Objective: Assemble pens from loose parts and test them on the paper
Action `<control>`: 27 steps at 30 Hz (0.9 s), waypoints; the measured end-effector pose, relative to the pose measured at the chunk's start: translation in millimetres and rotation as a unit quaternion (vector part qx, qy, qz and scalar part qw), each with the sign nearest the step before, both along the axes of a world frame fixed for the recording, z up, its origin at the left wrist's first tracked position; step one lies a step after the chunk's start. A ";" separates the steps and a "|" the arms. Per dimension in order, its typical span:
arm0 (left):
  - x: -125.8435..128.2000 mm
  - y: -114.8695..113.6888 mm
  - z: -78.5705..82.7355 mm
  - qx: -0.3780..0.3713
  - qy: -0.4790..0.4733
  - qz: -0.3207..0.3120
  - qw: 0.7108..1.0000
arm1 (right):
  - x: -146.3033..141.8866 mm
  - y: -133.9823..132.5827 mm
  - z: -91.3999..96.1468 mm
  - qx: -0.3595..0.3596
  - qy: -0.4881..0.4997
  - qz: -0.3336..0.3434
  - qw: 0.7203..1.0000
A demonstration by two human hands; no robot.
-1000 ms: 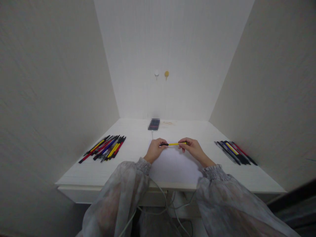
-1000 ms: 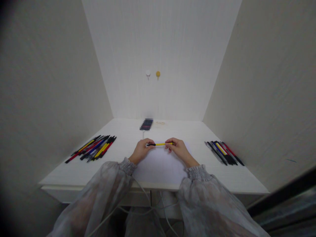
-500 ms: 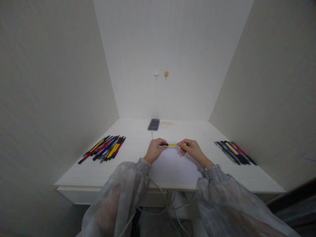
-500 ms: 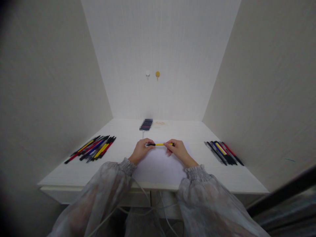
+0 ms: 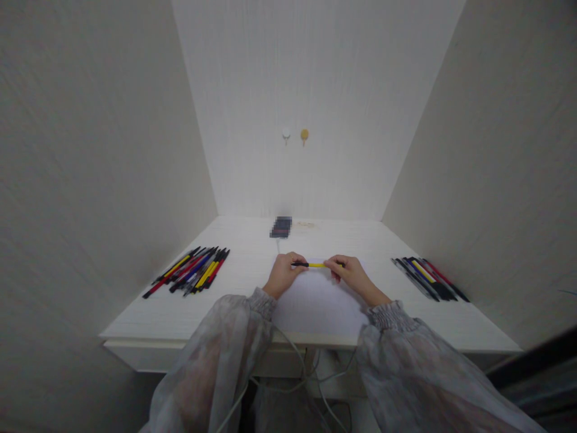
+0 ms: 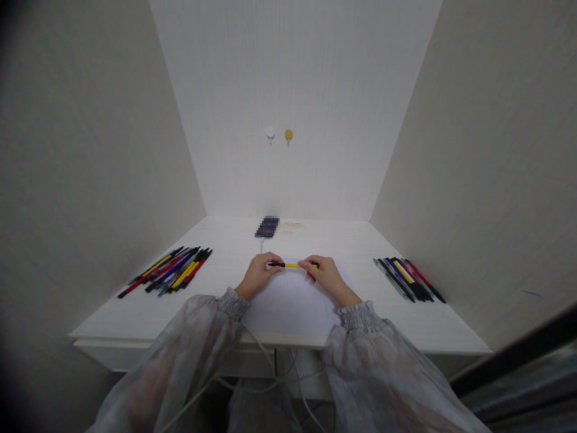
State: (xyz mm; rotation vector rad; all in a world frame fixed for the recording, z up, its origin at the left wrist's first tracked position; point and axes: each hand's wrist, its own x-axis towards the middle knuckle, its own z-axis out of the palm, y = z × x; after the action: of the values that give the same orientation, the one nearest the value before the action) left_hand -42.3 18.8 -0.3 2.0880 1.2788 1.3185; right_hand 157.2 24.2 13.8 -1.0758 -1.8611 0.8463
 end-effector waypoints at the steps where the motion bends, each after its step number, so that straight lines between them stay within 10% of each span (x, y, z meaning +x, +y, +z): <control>1: 0.1 0.0 0.1 0.000 -0.003 0.001 1.000 | -0.1 -0.2 0.8 0.011 0.022 0.001 1.000; 27: 0.4 0.4 -0.1 0.002 -0.004 0.011 1.000 | 0.9 -3.0 3.7 0.013 0.027 -0.001 1.000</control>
State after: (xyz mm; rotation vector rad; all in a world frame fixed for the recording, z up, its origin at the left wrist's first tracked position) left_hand -42.0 19.2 -0.4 2.0758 1.2994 1.3382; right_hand 158.1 21.2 17.5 -1.0298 -1.8206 0.8403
